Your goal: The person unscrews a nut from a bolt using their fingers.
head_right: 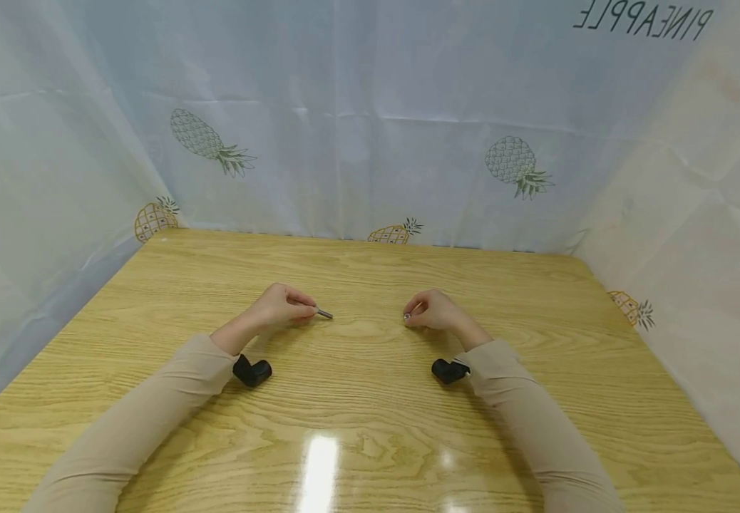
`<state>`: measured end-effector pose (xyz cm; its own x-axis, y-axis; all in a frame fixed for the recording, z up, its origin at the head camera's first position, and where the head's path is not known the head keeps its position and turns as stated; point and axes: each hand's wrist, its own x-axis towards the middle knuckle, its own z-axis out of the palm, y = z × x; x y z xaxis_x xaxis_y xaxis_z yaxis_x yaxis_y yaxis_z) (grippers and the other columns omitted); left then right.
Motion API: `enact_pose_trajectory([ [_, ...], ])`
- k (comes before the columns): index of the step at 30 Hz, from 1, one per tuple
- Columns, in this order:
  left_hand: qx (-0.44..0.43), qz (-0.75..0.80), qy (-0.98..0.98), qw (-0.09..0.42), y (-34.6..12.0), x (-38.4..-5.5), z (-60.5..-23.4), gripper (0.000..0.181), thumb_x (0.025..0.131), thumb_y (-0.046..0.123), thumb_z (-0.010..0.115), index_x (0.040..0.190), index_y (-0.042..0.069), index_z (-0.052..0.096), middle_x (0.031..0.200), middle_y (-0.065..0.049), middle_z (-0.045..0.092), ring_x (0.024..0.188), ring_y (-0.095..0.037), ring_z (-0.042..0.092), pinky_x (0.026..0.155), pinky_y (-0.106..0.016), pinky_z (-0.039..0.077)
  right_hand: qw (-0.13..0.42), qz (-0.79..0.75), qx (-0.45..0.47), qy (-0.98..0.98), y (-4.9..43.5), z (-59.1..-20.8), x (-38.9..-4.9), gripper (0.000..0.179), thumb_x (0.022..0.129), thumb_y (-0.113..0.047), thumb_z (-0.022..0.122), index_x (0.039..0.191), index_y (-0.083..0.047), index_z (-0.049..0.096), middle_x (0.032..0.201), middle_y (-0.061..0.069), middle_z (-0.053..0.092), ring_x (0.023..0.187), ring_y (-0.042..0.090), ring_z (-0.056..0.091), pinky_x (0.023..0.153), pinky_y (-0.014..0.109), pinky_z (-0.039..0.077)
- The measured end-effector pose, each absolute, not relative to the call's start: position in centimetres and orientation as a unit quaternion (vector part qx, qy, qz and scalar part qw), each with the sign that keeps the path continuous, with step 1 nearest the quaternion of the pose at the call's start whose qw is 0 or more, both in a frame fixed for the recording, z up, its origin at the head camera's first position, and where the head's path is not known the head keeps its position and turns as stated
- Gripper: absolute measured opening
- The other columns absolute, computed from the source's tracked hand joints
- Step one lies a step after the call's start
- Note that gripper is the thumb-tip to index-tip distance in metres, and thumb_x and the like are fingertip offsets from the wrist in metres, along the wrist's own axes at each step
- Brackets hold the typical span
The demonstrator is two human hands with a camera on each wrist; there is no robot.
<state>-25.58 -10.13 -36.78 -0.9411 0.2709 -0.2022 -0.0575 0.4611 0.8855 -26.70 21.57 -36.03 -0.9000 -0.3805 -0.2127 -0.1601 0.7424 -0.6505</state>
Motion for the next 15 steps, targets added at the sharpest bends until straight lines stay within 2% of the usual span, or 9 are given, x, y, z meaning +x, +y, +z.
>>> enact_pose_trajectory([
  [15,0.072,0.498,0.85,0.157,-10.14,-25.62,-36.6,0.023,0.086,0.01,0.064,0.104,-0.004,0.068,0.098,-0.017,0.071,0.076,-0.01,0.066,0.072,-0.024,0.056,0.138,-0.307,-0.158,0.928,21.27,-36.12,-26.65,0.019,0.084,-0.01,0.068,0.099,0.001,0.066,0.081,0.011,0.064,0.068,0.01,0.051,0.063,0.023,0.042],
])
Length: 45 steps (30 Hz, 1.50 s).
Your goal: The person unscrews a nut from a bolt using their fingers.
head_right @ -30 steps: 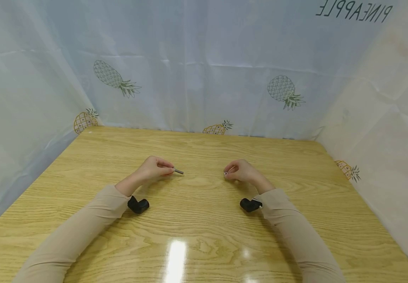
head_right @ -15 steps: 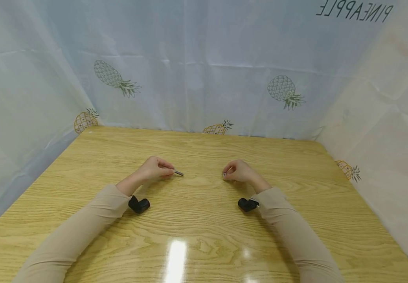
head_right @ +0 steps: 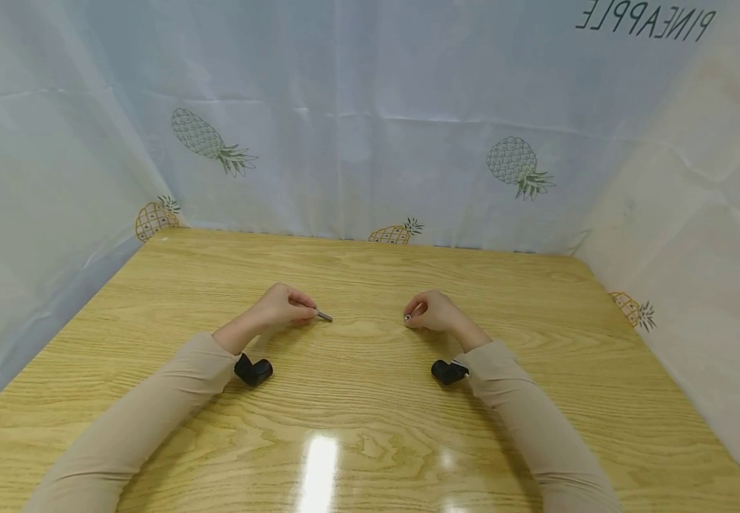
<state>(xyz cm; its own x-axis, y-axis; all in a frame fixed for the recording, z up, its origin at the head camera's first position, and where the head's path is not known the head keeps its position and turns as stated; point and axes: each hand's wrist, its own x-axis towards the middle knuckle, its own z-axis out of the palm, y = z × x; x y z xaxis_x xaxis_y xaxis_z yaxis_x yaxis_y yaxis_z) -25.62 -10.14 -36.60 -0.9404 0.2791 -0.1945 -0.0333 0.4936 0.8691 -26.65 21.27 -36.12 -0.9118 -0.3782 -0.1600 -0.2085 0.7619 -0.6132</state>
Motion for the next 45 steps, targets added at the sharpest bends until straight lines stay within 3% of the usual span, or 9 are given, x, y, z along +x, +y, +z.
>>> enact_pose_trajectory([
  [8,0.084,0.479,0.86,0.151,-10.1,-25.5,-36.4,0.023,0.086,0.01,0.064,0.105,-0.004,0.068,0.1,-0.017,0.069,0.077,-0.012,0.065,0.067,-0.022,0.053,0.141,-0.304,-0.149,0.93,21.3,-36.1,-26.5,0.018,0.084,-0.011,0.067,0.1,-0.001,0.067,0.083,0.01,0.065,0.07,0.01,0.053,0.065,0.024,0.043],
  [15,0.099,0.428,0.889,0.131,-10.0,-25.3,-36.5,0.019,0.087,0.013,0.065,0.1,0.0,0.071,0.096,-0.014,0.068,0.067,-0.012,0.053,0.056,-0.021,0.044,0.139,-0.298,-0.156,0.932,21.3,-36.2,-26.6,0.019,0.085,-0.011,0.067,0.101,0.0,0.067,0.085,0.013,0.067,0.072,0.011,0.055,0.066,0.024,0.044],
  [19,0.106,0.397,0.903,0.124,-10.0,-25.3,-36.6,0.018,0.086,0.015,0.066,0.097,0.002,0.072,0.101,-0.013,0.069,0.068,-0.011,0.053,0.057,-0.02,0.045,0.141,-0.3,-0.16,0.93,21.2,-36.1,-26.5,0.019,0.085,-0.01,0.067,0.1,0.0,0.067,0.086,0.015,0.067,0.072,0.012,0.056,0.066,0.024,0.045],
  [28,0.129,0.368,0.912,0.128,-9.9,-25.1,-36.4,0.016,0.086,0.014,0.066,0.094,0.002,0.073,0.086,-0.01,0.07,0.061,-0.01,0.051,0.055,-0.02,0.042,0.147,-0.303,-0.156,0.929,21.3,-35.9,-26.4,0.02,0.085,-0.011,0.066,0.102,-0.001,0.067,0.087,0.013,0.067,0.073,0.012,0.057,0.068,0.025,0.045],
  [36,0.128,0.363,0.914,0.127,-9.7,-25.0,-36.3,0.016,0.087,0.012,0.065,0.094,0.001,0.073,0.086,-0.01,0.07,0.064,-0.01,0.052,0.057,-0.019,0.042,0.147,-0.303,-0.154,0.929,21.5,-36.1,-26.5,0.02,0.085,-0.012,0.067,0.102,-0.001,0.067,0.089,0.013,0.067,0.076,0.013,0.058,0.068,0.025,0.045],
  [45,0.121,0.37,0.912,0.129,-9.9,-24.9,-36.1,0.02,0.088,0.016,0.064,0.099,0.001,0.072,0.087,-0.011,0.069,0.067,-0.013,0.055,0.058,-0.021,0.045,0.134,-0.293,-0.151,0.934,22.1,-35.2,-26.6,0.026,0.089,-0.02,0.062,0.109,-0.002,0.065,0.097,0.016,0.064,0.085,0.022,0.059,0.069,0.028,0.047],
])
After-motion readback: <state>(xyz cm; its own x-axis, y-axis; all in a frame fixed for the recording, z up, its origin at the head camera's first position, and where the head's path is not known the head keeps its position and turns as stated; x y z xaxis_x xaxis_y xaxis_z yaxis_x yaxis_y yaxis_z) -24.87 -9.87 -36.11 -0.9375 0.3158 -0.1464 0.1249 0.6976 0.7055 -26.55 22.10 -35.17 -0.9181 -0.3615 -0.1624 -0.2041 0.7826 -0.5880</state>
